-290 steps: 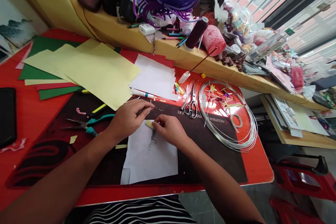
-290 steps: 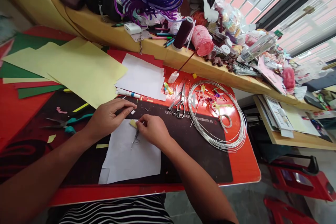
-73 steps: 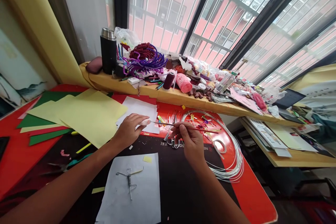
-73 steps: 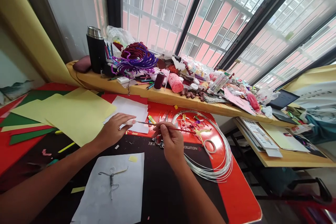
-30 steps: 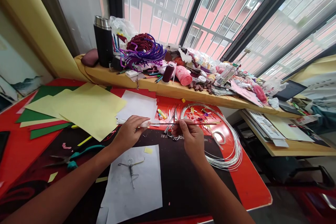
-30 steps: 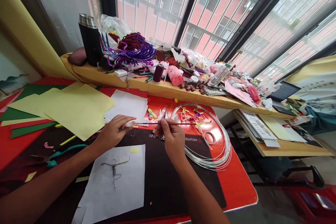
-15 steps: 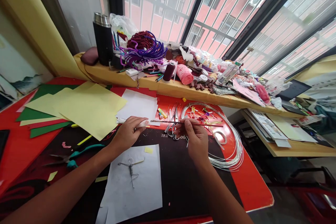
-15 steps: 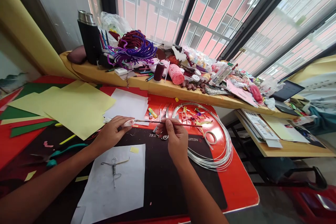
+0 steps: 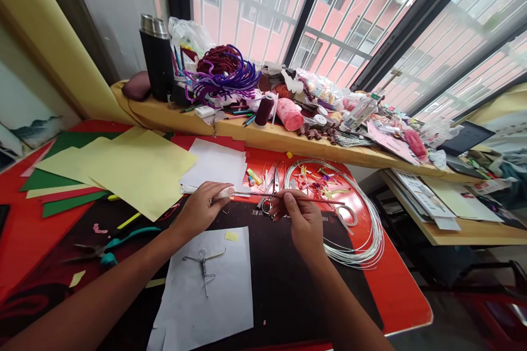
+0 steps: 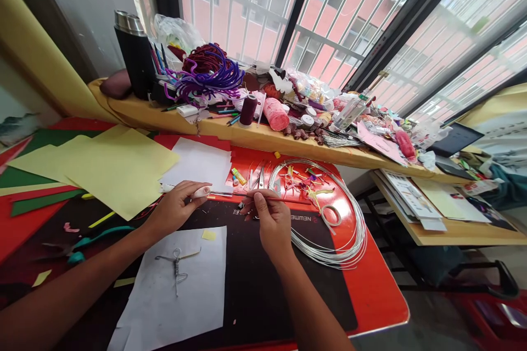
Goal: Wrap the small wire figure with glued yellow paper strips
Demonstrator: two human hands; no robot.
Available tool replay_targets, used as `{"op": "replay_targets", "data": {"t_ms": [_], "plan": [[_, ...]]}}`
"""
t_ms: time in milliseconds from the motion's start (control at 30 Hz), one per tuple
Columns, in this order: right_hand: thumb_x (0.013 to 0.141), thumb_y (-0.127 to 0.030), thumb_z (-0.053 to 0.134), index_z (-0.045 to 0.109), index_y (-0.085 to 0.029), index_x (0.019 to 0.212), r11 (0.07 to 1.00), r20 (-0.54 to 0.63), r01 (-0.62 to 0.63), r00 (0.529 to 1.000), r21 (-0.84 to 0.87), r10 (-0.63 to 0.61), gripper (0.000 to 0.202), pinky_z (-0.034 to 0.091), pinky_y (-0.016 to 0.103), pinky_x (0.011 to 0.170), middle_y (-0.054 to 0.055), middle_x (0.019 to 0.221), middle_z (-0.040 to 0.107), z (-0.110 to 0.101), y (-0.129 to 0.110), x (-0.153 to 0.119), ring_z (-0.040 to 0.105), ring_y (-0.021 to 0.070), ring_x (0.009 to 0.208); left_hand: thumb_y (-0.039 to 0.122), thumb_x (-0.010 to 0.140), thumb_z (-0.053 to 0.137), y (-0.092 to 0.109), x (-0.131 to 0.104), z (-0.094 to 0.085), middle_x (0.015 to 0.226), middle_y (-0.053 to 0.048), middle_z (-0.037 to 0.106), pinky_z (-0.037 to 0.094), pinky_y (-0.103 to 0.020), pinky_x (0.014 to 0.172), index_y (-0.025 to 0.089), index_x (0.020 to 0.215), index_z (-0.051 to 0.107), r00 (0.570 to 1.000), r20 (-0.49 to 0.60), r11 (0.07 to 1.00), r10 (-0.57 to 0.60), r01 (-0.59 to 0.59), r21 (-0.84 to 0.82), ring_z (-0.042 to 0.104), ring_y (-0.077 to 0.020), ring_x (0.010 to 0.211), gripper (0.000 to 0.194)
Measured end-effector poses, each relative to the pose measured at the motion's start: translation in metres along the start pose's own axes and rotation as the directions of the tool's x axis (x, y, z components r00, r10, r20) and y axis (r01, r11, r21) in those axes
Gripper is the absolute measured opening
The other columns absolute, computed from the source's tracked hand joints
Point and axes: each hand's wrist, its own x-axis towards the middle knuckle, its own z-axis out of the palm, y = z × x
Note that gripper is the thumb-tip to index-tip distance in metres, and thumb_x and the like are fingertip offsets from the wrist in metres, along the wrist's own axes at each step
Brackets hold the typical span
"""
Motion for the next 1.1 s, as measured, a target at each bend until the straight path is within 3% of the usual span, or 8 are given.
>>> {"op": "replay_targets", "data": {"t_ms": [733, 833, 933, 1000, 1100], "plan": [[0.096, -0.050, 0.076, 0.077, -0.019, 0.098, 0.993, -0.070, -0.036, 0.997, 0.113, 0.044, 0.032, 0.058, 0.030, 0.054, 0.006, 0.081, 0.079, -0.015, 0.017, 0.012, 0.074, 0.0201, 0.065, 0.043, 0.102, 0.056, -0.003, 0.022, 0.019, 0.121, -0.008, 0.078, 0.053, -0.047, 0.106, 0.026, 0.122, 0.076, 0.997, 0.060, 0.996, 0.057, -0.061, 0.060, 0.067, -0.0293, 0.117, 0.033], [0.095, -0.050, 0.076, 0.077, -0.019, 0.097, 0.989, -0.124, -0.031, 0.991, 0.148, 0.050, 0.031, 0.058, 0.031, 0.054, 0.006, 0.081, 0.079, -0.021, 0.022, 0.013, 0.073, 0.0197, 0.063, 0.042, 0.099, 0.058, -0.005, 0.043, 0.021, 0.121, -0.008, 0.079, 0.054, -0.045, 0.104, 0.026, 0.122, 0.075, 0.998, 0.055, 0.995, 0.044, -0.049, 0.089, 0.068, -0.0302, 0.115, 0.033], [0.095, -0.050, 0.076, 0.077, -0.020, 0.097, 0.981, -0.211, -0.014, 0.976, 0.195, 0.056, 0.030, 0.056, 0.029, 0.052, 0.005, 0.080, 0.078, -0.027, 0.025, 0.010, 0.071, 0.0183, 0.060, 0.044, 0.096, 0.059, -0.004, 0.082, 0.028, 0.116, -0.008, 0.080, 0.054, -0.041, 0.096, 0.026, 0.118, 0.075, 0.998, 0.049, 0.991, -0.025, 0.018, 0.130, 0.069, -0.0315, 0.110, 0.033], [0.095, -0.049, 0.077, 0.077, -0.020, 0.097, 0.977, -0.236, -0.015, 0.970, 0.214, 0.067, 0.029, 0.055, 0.028, 0.051, 0.005, 0.080, 0.078, -0.031, 0.027, 0.006, 0.070, 0.0181, 0.060, 0.040, 0.096, 0.058, -0.002, 0.114, 0.040, 0.113, -0.008, 0.080, 0.053, -0.037, 0.087, 0.025, 0.115, 0.074, 0.990, 0.087, 0.982, -0.107, 0.091, 0.165, 0.071, -0.0297, 0.103, 0.029], [0.095, -0.051, 0.077, 0.078, -0.020, 0.096, 0.973, -0.232, -0.044, 0.968, 0.225, 0.097, 0.030, 0.055, 0.028, 0.051, 0.006, 0.080, 0.078, -0.037, 0.028, -0.002, 0.071, 0.0189, 0.062, 0.032, 0.091, 0.062, -0.002, 0.156, 0.065, 0.097, -0.008, 0.080, 0.048, -0.034, 0.075, 0.022, 0.102, 0.074, 0.984, 0.120, 0.975, -0.132, 0.107, 0.197, 0.070, -0.0275, 0.088, 0.018]]}}
